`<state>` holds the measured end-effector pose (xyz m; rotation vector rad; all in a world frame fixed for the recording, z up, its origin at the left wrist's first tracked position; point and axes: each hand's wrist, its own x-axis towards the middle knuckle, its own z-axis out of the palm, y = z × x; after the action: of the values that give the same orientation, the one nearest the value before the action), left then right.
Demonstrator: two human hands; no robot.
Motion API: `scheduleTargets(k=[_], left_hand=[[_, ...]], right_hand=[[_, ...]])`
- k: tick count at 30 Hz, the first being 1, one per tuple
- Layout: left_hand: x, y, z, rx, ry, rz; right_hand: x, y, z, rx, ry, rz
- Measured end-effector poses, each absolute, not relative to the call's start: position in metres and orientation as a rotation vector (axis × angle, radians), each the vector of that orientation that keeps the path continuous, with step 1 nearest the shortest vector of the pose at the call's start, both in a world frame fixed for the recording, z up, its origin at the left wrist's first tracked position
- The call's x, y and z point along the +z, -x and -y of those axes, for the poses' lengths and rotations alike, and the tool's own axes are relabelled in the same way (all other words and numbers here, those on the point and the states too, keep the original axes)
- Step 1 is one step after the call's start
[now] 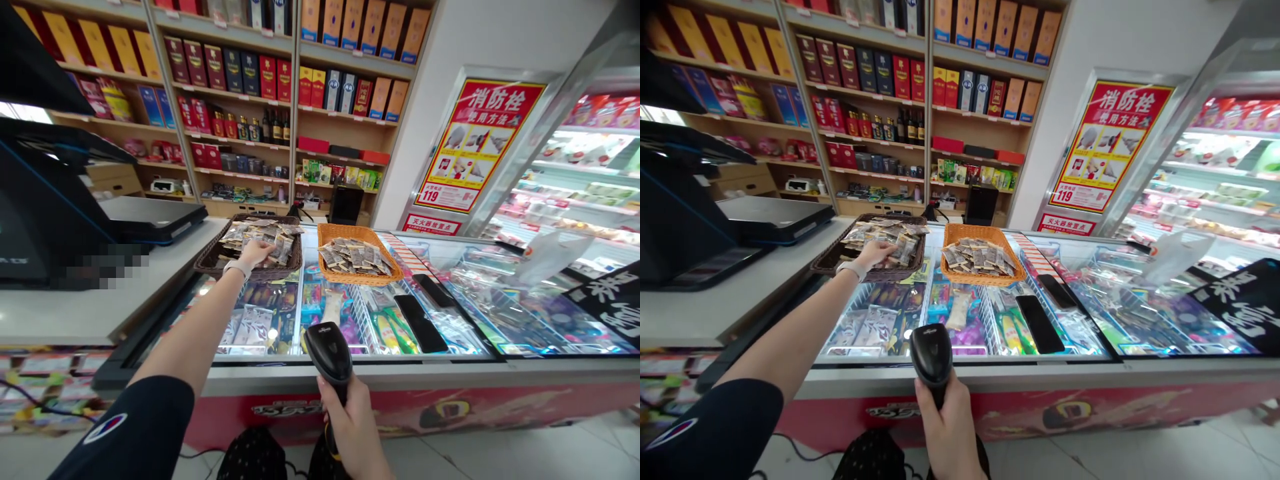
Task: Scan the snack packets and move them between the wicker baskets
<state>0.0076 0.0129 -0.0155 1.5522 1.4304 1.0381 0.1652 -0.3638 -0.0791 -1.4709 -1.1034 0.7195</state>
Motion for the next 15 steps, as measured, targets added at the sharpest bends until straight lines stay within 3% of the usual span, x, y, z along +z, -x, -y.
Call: scheduleTargets(k=[6, 15], left_hand=[[-0.008, -0.013, 0.039, 1.374, -1.54, -1.205], [-0.091, -0.004, 0.16, 1.364, -1.219, -1.107]], right_hand=[[-0.075, -0.161, 0.369, 0.748, 1.425, 1.125], [-0.058, -0.151, 0.355, 0.875, 1.373, 1.26]])
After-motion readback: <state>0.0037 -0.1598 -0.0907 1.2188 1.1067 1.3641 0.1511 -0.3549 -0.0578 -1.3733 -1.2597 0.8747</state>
